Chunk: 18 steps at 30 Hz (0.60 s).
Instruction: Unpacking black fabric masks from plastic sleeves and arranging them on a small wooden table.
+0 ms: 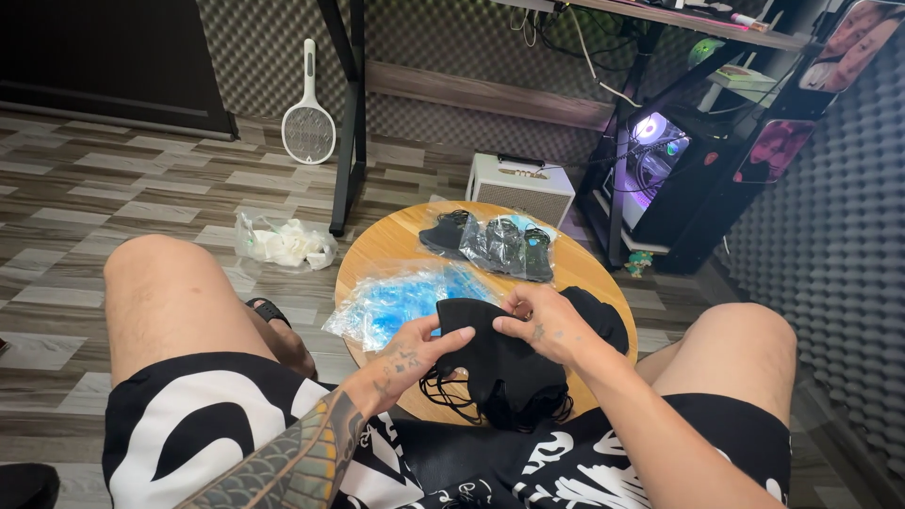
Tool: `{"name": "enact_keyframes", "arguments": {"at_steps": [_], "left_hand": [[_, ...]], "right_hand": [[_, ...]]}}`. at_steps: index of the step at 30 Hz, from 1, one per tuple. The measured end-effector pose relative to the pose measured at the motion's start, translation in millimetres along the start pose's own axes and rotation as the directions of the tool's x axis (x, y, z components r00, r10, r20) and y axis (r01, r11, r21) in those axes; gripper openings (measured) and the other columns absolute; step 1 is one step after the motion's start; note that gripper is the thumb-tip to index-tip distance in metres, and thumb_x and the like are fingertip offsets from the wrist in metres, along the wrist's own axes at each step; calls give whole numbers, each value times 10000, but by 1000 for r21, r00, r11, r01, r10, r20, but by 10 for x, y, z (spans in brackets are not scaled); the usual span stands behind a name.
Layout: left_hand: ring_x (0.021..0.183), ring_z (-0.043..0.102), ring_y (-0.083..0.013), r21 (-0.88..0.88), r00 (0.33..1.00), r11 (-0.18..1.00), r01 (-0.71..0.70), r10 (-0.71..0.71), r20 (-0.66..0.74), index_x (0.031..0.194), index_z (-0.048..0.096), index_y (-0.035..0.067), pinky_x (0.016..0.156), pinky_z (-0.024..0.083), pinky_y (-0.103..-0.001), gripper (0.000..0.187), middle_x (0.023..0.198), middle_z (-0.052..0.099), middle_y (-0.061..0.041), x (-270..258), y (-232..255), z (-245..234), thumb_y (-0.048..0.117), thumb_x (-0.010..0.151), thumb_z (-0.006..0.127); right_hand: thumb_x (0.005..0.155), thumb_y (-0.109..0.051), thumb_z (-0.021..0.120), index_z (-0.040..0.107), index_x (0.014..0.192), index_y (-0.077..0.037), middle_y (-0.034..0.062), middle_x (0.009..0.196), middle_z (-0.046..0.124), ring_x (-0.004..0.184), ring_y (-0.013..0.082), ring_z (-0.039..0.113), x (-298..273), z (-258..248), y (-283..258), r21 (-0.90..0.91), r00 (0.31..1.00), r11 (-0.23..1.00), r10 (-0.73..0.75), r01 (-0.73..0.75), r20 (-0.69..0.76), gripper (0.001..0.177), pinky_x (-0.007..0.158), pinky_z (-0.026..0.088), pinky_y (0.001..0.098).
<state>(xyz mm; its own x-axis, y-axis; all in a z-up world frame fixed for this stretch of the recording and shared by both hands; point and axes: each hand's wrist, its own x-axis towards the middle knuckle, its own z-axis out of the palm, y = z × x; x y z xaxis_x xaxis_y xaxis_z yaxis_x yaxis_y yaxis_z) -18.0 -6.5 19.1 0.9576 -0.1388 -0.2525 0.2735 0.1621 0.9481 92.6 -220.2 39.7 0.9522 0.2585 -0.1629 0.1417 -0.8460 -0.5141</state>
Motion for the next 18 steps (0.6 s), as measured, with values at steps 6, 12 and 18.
{"name": "enact_keyframes", "arguments": {"at_steps": [6, 12, 18], "left_hand": [[868, 781, -190, 23, 990, 1000, -13, 17, -138, 1221, 785, 41, 762, 685, -277, 347, 958, 815, -130, 349, -301, -133, 315, 1009, 788], [767, 801, -172, 91, 944, 995, 37, -5, -330, 1380, 739, 145, 776, 696, -287, 407, 973, 846, -105, 562, -399, -385, 400, 1067, 682], [722, 780, -188, 51, 921, 999, -4, 23, -388, 1207, 783, 87, 696, 706, -268, 327, 860, 785, -127, 604, -448, -410, 346, 1023, 706]], "right_hand": [[951, -386, 825, 827, 1210, -125, 159, 1082, 808, 995, 260, 737, -73, -124, 92, 226, 998, 973, 56, -51, -19, 368, 782, 657, 385], [919, -379, 875, 738, 1344, 31, 315, 1310, 747, 1094, 434, 782, 1262, 1, 2179, 455, 847, 806, 500, -379, -180, 606, 748, 659, 441], [821, -374, 973, 583, 1525, 84, 391, 1311, 697, 1000, 476, 785, 1540, -31, 2846, 366, 696, 699, 699, -615, -165, 926, 640, 699, 570]]}}
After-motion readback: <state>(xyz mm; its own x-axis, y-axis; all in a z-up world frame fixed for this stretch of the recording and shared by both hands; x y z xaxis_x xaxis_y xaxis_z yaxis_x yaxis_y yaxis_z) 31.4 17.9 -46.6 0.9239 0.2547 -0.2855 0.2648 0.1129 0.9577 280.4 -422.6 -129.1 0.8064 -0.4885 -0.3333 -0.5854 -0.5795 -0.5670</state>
